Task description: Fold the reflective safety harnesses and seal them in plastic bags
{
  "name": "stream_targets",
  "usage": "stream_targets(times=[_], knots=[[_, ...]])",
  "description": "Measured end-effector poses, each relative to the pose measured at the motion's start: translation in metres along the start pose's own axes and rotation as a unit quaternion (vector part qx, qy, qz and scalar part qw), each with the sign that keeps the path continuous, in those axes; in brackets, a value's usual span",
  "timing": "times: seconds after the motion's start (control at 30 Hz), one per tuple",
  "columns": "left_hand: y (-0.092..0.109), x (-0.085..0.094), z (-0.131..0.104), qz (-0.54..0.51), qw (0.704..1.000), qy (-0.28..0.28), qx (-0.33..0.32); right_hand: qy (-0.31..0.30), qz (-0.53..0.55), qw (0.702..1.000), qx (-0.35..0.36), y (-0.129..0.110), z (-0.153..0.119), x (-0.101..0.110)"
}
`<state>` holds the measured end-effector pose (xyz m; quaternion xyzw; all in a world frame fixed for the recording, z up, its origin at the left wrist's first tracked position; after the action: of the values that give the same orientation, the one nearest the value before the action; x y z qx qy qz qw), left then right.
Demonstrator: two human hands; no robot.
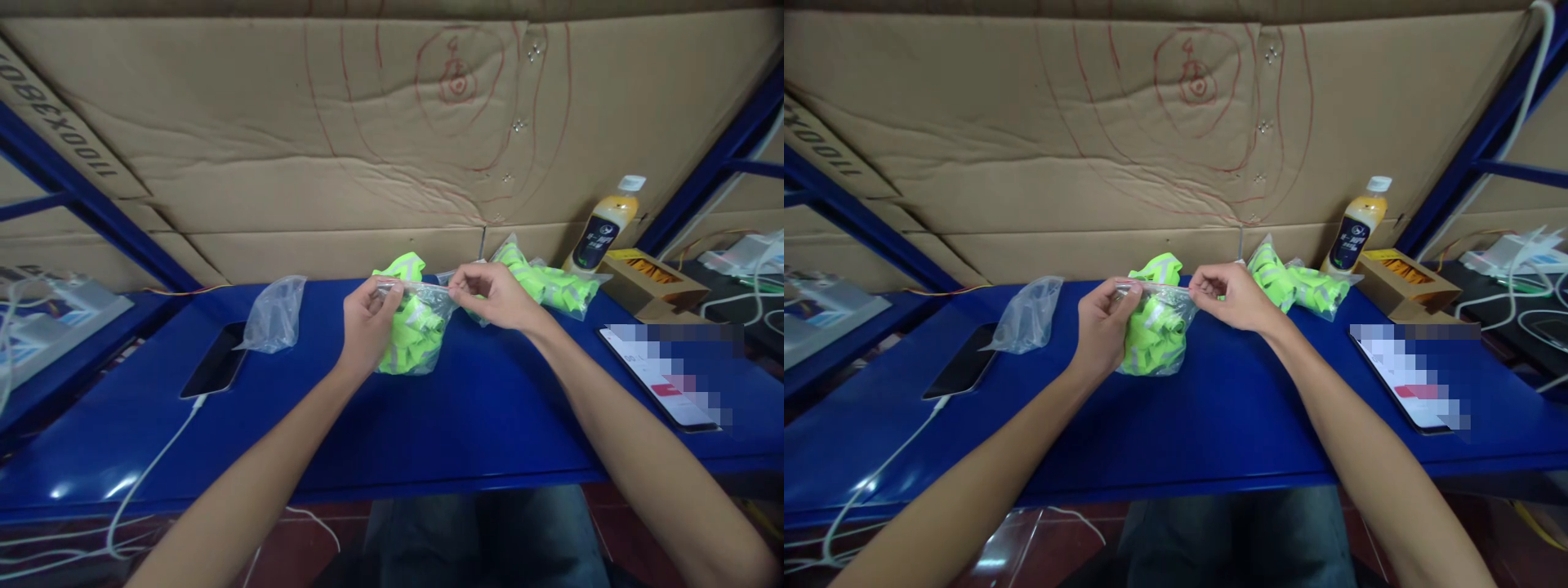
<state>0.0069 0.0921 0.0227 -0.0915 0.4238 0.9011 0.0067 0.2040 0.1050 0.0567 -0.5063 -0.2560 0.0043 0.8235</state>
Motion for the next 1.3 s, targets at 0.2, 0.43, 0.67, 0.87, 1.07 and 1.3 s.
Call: stream_targets(times=[0.2, 0.43, 0.67, 0.87, 1.07, 1.3], knots=[[-0.005, -0.002, -0.002, -0.041, 0.999, -0.003, 0.018, 0.004, -0.013, 1.000, -0.011, -0.001, -0.001, -0.002], [-0.005, -0.007, -0.002, -0.049, 0.998, -0.024, 0.031, 0.009, 0.005, 1.000, 0.005, -0.002, 0.001, -0.008], [0.000, -0.010, -0.004, -0.008, 0.999, -0.039, 0.014, 0.008, -0.002, 1.000, -0.002, -0.001, 0.001, -0.014], [0.001, -0.008, -0.004, -0.015, 0.999, -0.035, 0.015, 0.037, -0.012, 0.999, 0.020, -0.012, -0.002, -0.014], [0.010, -0.016, -0.007, 0.014, 0.997, -0.071, -0.010, 0.015, 0.007, 1.000, 0.012, -0.011, -0.001, -0.025], [0.009, -0.017, -0.005, 0.007, 0.997, -0.074, -0.010, 0.020, 0.012, 0.999, 0.024, -0.012, -0.001, -0.023]])
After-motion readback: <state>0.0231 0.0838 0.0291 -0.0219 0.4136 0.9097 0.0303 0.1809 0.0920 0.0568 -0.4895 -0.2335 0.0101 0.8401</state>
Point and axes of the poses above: each hand's wrist, its own z-axis towards the middle knuckle, its own x-axis out of the back of the hand, y = z × x, the point moved 10 cm from there along z, towards the middle knuckle, and after that the axes turned 9 degrees about -x, right-handed, at the moved point
